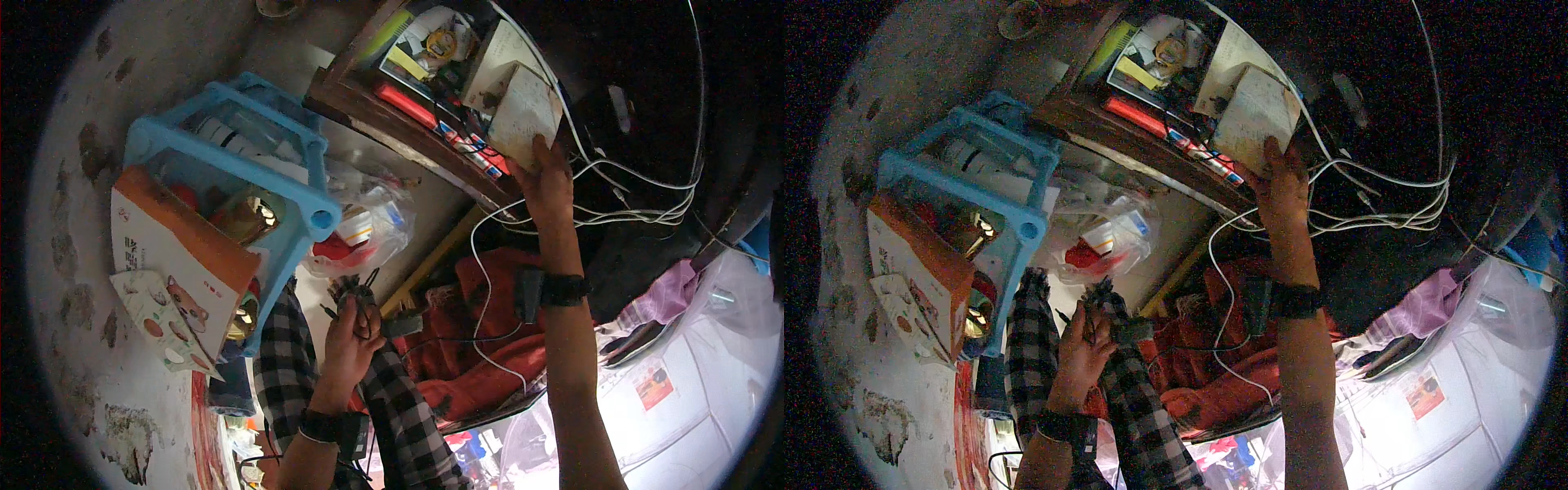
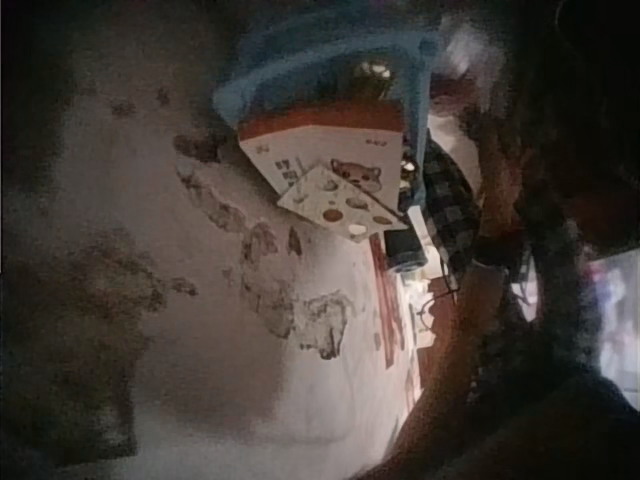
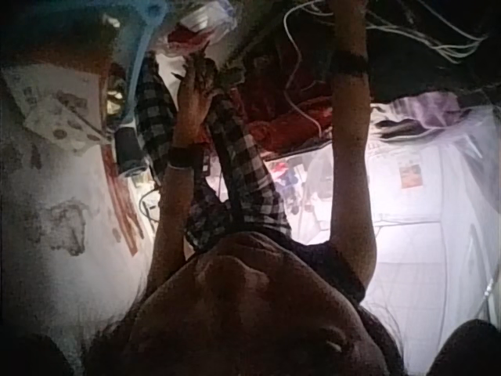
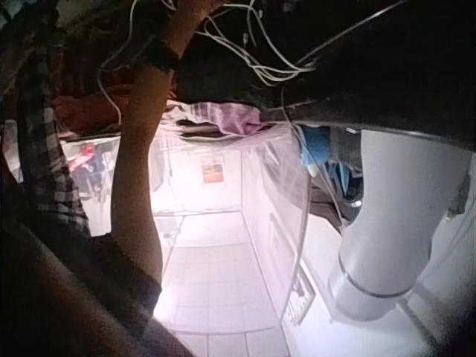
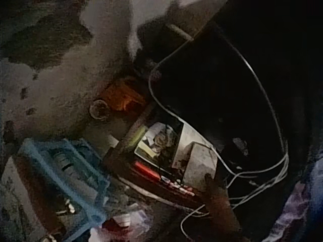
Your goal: The person handles a handheld game console and a plastic bag before taking two headlamps to a counter to disassemble and clean them.
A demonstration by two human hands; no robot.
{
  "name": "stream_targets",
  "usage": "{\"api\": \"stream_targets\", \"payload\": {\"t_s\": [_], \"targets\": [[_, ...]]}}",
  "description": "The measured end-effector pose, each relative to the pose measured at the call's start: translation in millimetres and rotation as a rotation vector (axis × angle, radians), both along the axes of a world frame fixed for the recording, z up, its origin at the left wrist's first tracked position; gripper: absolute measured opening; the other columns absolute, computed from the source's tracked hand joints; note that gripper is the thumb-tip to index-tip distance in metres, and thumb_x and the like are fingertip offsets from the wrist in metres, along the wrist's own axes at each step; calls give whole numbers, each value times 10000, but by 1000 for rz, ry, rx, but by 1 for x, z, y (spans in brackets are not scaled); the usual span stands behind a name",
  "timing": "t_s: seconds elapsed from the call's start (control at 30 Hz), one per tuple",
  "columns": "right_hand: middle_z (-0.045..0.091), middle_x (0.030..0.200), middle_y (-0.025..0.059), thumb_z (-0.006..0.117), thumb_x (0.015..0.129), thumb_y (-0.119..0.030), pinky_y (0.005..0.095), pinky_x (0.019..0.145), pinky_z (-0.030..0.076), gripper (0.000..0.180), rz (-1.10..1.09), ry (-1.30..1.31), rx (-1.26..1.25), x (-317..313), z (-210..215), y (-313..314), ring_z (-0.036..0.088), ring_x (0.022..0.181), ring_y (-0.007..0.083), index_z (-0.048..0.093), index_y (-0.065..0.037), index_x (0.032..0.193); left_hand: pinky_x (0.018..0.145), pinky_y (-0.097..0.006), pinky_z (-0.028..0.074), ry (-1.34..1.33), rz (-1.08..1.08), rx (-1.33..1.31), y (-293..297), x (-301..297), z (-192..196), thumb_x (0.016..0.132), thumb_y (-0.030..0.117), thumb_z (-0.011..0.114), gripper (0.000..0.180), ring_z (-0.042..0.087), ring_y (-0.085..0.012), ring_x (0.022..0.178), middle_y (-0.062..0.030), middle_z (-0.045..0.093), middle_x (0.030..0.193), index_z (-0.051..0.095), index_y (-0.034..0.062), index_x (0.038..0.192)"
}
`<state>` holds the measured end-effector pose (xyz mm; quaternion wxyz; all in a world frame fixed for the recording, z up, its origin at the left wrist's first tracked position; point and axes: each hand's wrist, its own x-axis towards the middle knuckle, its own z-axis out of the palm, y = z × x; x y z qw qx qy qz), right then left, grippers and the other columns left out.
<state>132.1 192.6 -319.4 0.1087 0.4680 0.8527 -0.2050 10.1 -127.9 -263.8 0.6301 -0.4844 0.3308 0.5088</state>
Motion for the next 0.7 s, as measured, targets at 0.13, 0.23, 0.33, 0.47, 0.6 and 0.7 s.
{"api": "stream_targets", "payload": {"t_s": [0.13,0.23,0.33,0.47,0.6,0.7], "targets": [[481,1113,101,523,854,-137,344,696,518,382,-1174,746,-638,-26,10,-6,529,947,239,387,-65,1204,472,-229,253,-1,-28,-14,4,-1,0,908,406,404,374,274,-79,514,18,337,597,382,132,654],[500,1091,93,507,862,-144,351,682,526,368,-1143,750,-629,-22,8,-6,538,929,236,385,-72,1202,472,-228,253,-1,-4,26,1,2,-3,911,406,395,373,259,-80,511,18,338,598,387,131,659],[513,1075,93,522,852,-124,344,674,529,338,-469,381,-269,-11,6,-8,544,922,236,424,-45,1166,471,-229,255,-12,-6,35,1,2,-2,914,410,385,376,247,-82,507,17,340,598,389,131,662],[534,1073,161,564,788,-39,367,703,522,300,-915,785,-719,-60,-2,-10,563,901,306,476,16,1070,490,-237,304,-2,-45,-5,1,1,-2,891,417,430,276,353,-77,510,43,394,575,477,186,749],[595,919,176,578,741,6,347,675,492,277,-325,434,138,-67,-28,16,597,820,282,519,10,1012,508,-246,323,5,-57,43,4,3,-3,887,429,430,293,350,-89,510,42,392,576,459,182,732],[603,942,144,553,782,-21,278,652,482,256,-142,327,466,-77,-12,3,604,822,195,527,23,1033,531,-253,331,-13,-30,38,-1,2,-4,885,431,432,302,355,-94,526,38,392,581,442,180,717]]}}
